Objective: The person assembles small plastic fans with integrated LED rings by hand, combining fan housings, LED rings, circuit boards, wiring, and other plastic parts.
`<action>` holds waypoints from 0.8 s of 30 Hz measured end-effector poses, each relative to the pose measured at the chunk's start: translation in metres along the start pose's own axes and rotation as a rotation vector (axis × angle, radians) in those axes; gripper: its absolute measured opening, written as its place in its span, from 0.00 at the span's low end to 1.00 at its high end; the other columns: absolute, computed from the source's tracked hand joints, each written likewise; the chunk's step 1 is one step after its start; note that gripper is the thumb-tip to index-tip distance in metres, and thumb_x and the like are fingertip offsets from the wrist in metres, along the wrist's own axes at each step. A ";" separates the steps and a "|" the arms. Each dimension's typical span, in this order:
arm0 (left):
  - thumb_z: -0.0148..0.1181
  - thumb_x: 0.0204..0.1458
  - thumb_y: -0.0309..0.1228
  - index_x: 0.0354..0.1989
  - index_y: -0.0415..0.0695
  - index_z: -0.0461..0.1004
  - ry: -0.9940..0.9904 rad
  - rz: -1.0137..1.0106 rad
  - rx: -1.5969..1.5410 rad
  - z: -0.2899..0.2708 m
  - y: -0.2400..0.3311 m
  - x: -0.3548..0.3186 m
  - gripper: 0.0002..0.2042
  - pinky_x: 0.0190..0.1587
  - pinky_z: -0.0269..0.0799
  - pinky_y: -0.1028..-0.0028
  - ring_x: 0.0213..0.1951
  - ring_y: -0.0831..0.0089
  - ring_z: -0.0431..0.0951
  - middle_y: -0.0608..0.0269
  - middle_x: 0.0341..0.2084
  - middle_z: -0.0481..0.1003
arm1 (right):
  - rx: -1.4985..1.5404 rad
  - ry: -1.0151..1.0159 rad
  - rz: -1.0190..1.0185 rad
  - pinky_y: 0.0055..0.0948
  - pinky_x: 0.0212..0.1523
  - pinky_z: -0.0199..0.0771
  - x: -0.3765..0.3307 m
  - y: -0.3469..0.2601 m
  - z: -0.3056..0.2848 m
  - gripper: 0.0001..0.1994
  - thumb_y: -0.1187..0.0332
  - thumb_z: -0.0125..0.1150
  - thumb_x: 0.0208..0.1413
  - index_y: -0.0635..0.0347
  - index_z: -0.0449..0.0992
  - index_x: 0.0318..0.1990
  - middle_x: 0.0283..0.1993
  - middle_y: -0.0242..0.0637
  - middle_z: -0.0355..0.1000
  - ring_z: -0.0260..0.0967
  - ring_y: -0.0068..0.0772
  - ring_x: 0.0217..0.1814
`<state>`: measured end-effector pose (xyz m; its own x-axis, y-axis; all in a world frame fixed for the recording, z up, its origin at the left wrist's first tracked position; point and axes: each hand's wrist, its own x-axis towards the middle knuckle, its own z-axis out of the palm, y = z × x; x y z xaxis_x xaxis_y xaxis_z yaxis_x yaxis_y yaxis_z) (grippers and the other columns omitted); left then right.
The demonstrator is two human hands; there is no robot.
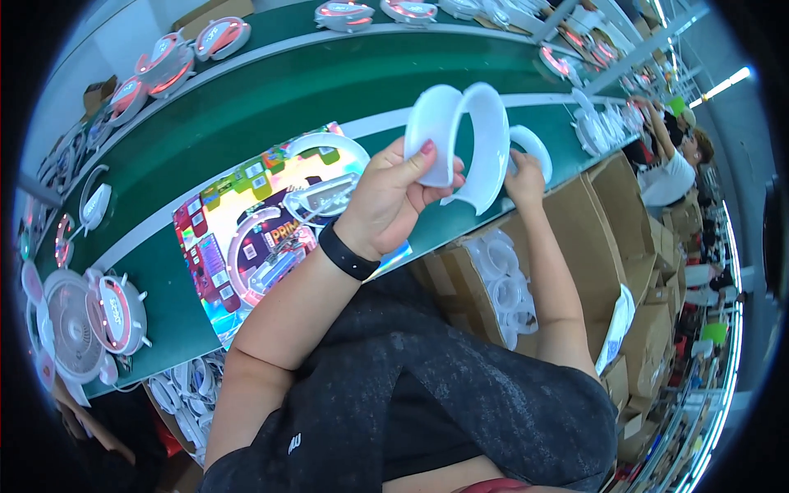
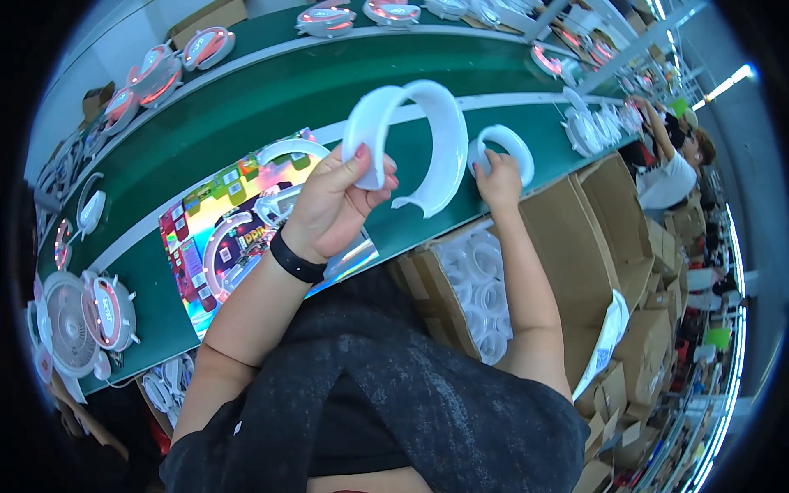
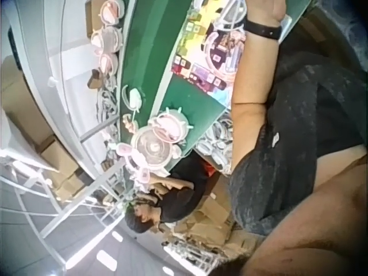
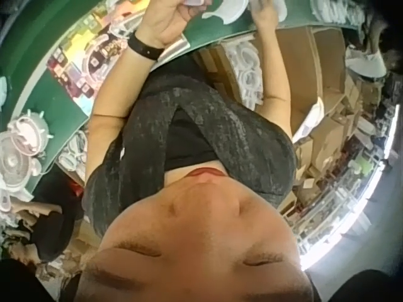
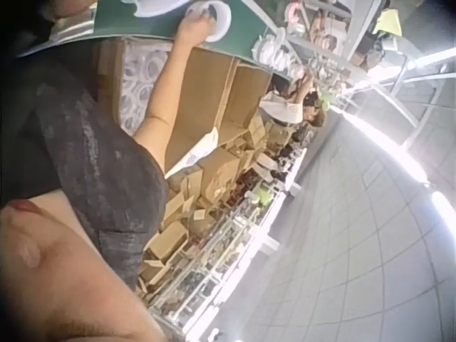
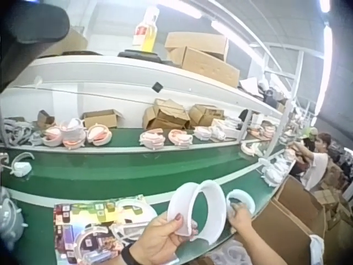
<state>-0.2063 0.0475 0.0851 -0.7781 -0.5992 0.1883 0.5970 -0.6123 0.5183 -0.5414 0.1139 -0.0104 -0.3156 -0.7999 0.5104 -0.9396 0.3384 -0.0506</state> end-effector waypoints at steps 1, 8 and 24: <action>0.52 0.65 0.34 0.51 0.37 0.71 0.033 -0.010 0.067 -0.001 0.003 -0.002 0.13 0.44 0.77 0.71 0.40 0.67 0.81 0.54 0.39 0.79 | 0.010 0.006 -0.020 0.36 0.49 0.73 0.004 -0.010 -0.005 0.14 0.61 0.60 0.58 0.59 0.79 0.45 0.45 0.46 0.76 0.74 0.49 0.47; 0.59 0.56 0.25 0.46 0.42 0.79 0.094 0.513 1.225 -0.009 0.004 -0.046 0.10 0.39 0.77 0.71 0.39 0.65 0.82 0.58 0.39 0.81 | 1.548 -0.228 -0.023 0.37 0.56 0.70 -0.004 -0.145 -0.121 0.17 0.61 0.60 0.62 0.69 0.75 0.48 0.47 0.46 0.76 0.73 0.39 0.51; 0.63 0.53 0.35 0.51 0.40 0.73 0.445 0.504 1.389 -0.029 0.070 -0.184 0.19 0.46 0.73 0.64 0.45 0.52 0.78 0.50 0.41 0.78 | 1.117 -0.265 -0.739 0.31 0.39 0.73 -0.033 -0.299 -0.121 0.10 0.78 0.67 0.48 0.68 0.78 0.39 0.35 0.42 0.77 0.75 0.38 0.37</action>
<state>-0.0156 0.1000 0.0626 -0.2886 -0.8443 0.4516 -0.0709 0.4892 0.8693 -0.2338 0.0988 0.0914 0.4053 -0.7312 0.5487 -0.4643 -0.6817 -0.5654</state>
